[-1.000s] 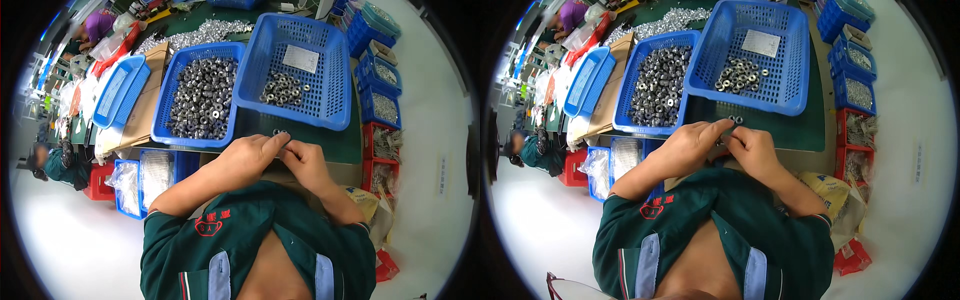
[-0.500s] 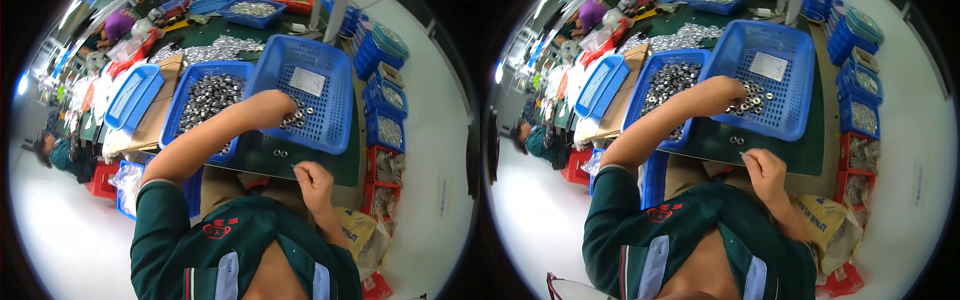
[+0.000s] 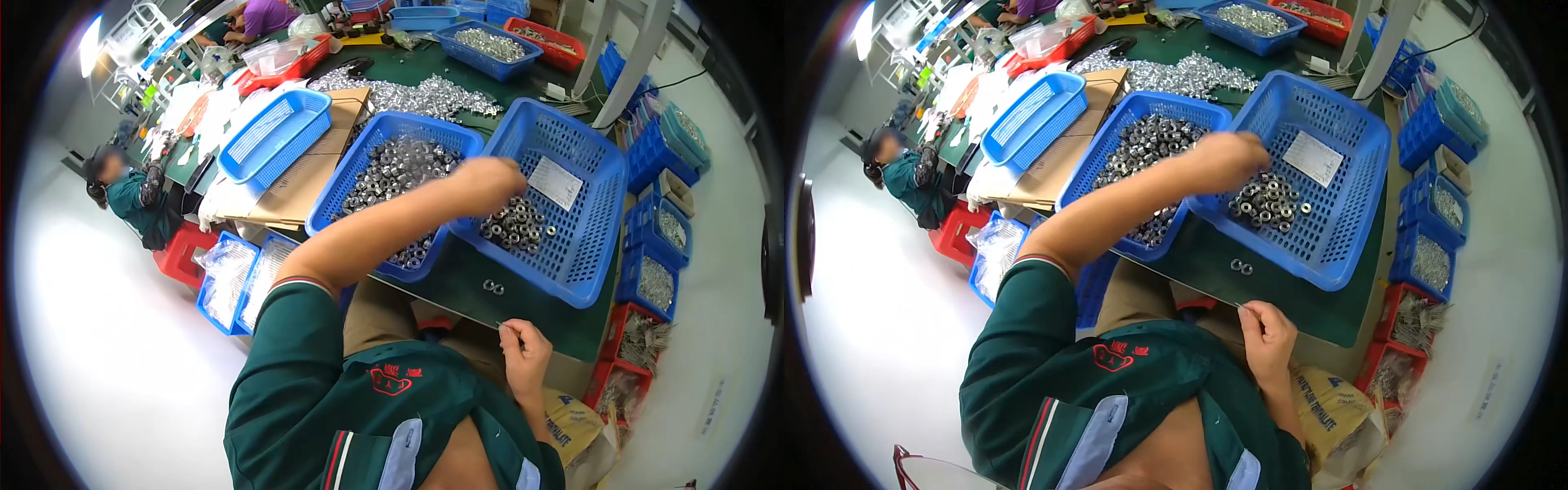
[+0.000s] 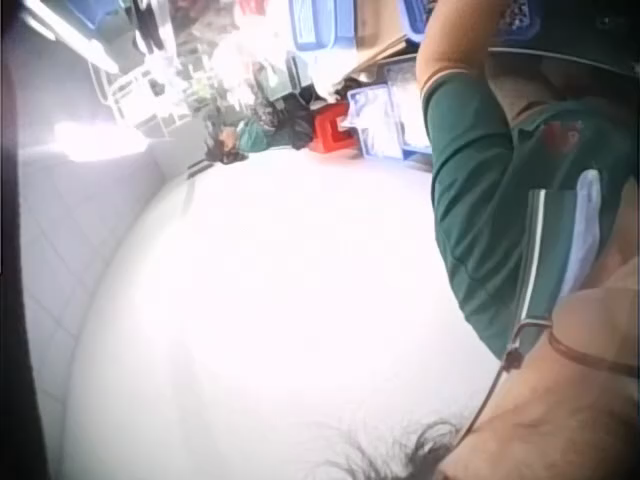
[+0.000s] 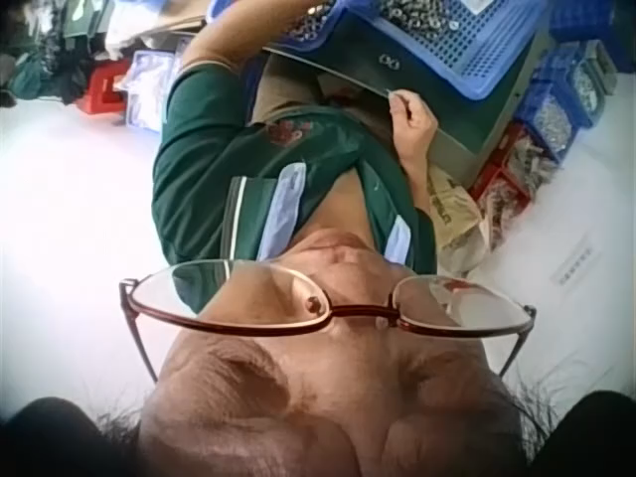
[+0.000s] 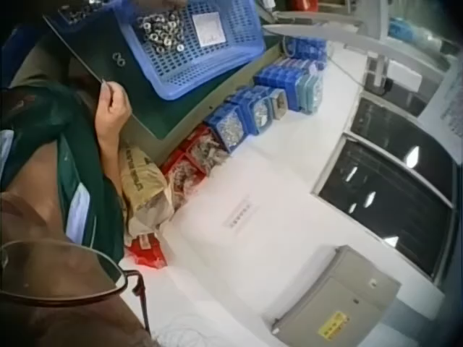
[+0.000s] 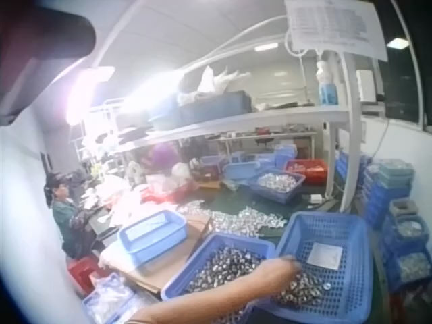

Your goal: Assembling small hardware components by placing metal rings onto metal shafts at a manufacturing workbench.

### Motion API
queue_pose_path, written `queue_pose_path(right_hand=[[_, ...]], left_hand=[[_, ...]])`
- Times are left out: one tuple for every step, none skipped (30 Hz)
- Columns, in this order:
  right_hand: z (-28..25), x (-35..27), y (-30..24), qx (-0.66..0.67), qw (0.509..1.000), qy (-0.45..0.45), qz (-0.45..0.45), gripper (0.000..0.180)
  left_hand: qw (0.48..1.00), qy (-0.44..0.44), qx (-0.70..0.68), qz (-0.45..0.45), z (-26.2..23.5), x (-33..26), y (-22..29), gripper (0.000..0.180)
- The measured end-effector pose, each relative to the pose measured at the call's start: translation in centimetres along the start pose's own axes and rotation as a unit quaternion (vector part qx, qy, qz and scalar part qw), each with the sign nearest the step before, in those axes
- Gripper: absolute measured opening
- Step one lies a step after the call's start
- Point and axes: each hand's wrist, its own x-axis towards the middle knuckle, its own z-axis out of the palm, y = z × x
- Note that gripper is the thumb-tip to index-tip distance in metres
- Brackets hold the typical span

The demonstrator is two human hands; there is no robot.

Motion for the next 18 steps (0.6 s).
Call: queue_pose_path(right_hand=[[0.1, 0.1, -0.1, 0.001, 1.0, 0.002, 0.002, 0.007], [0.1, 0.2, -0.2, 0.006, 1.0, -0.003, 0.023, 0.006], [0.3, 0.3, -0.5, 0.012, 0.999, -0.014, 0.04, 0.006], [0.5, 0.5, -0.4, 0.013, 0.999, -0.012, 0.042, 0.006], [0.6, 0.6, -0.2, 0.016, 0.999, -0.02, 0.044, 0.006], [0.8, 0.8, -0.3, 0.019, 0.998, -0.03, 0.043, 0.006], [1.0, 0.9, -0.3, 0.019, 0.998, -0.029, 0.044, 0.006], [1.2, 1.0, -0.3, 0.024, 0.999, -0.029, 0.033, 0.007], [1.4, 1.1, -0.3, 0.028, 0.999, -0.029, 0.021, 0.007], [1.5, 1.1, -0.4, 0.028, 0.999, -0.03, 0.02, 0.007], [1.6, 1.1, -0.5, 0.028, 0.999, -0.034, 0.022, 0.008], [1.7, 1.2, -0.6, 0.028, 0.999, -0.037, 0.023, 0.008], [1.7, 1.2, -0.7, 0.028, 0.999, -0.04, 0.018, 0.008], [1.6, 1.1, -0.8, 0.017, 0.999, -0.041, 0.021, 0.008], [1.6, 0.9, -0.9, 0.007, 0.999, -0.043, 0.023, 0.008], [1.5, 0.8, -0.9, 0.008, 0.999, -0.046, 0.014, 0.008], [1.5, 0.6, -1.0, 0.001, 0.999, -0.042, 0.029, 0.008], [1.4, 0.3, -0.9, -0.006, 0.998, -0.038, 0.043, 0.008]], left_hand=[[0.998, 0.041, 0.039, -0.02, -1.2, -0.6, -1.1, 0.023], [0.995, 0.072, 0.04, -0.054, -2.4, -1.4, -2.3, 0.019], [0.989, 0.138, 0.033, -0.05, -2.2, -2.6, -5.5, 0.013], [0.99, 0.107, 0.049, -0.082, -3.1, -3.5, -6.4, 0.013], [0.989, 0.013, 0.081, -0.124, -3.4, -3.9, -8.0, 0.014], [0.988, -0.012, 0.095, -0.122, -2.7, -4.6, -9.7, 0.016], [0.986, -0.039, 0.109, -0.118, -2.5, -4.9, -10.1, 0.017], [0.984, -0.045, 0.106, -0.135, -2.0, -5.2, -10.2, 0.02], [0.983, -0.065, 0.105, -0.139, -1.6, -5.3, -10.4, 0.021], [0.98, -0.083, 0.103, -0.146, -1.4, -5.4, -10.4, 0.022], [0.98, -0.079, 0.104, -0.153, -1.3, -5.4, -10.4, 0.023], [0.98, -0.078, 0.095, -0.16, -1.1, -5.5, -10.4, 0.023], [0.979, -0.075, 0.085, -0.168, -1.4, -5.8, -10.1, 0.023], [0.983, -0.055, 0.087, -0.153, -0.9, -6.0, -10.5, 0.022], [0.984, -0.054, 0.08, -0.152, -0.8, -6.1, -10.5, 0.023], [0.984, -0.052, 0.076, -0.15, -0.8, -6.3, -10.4, 0.024], [0.988, -0.029, 0.084, -0.127, -0.6, -6.6, -10.5, 0.026], [0.989, -0.016, 0.089, -0.113, -0.1, -6.7, -10.8, 0.027]])
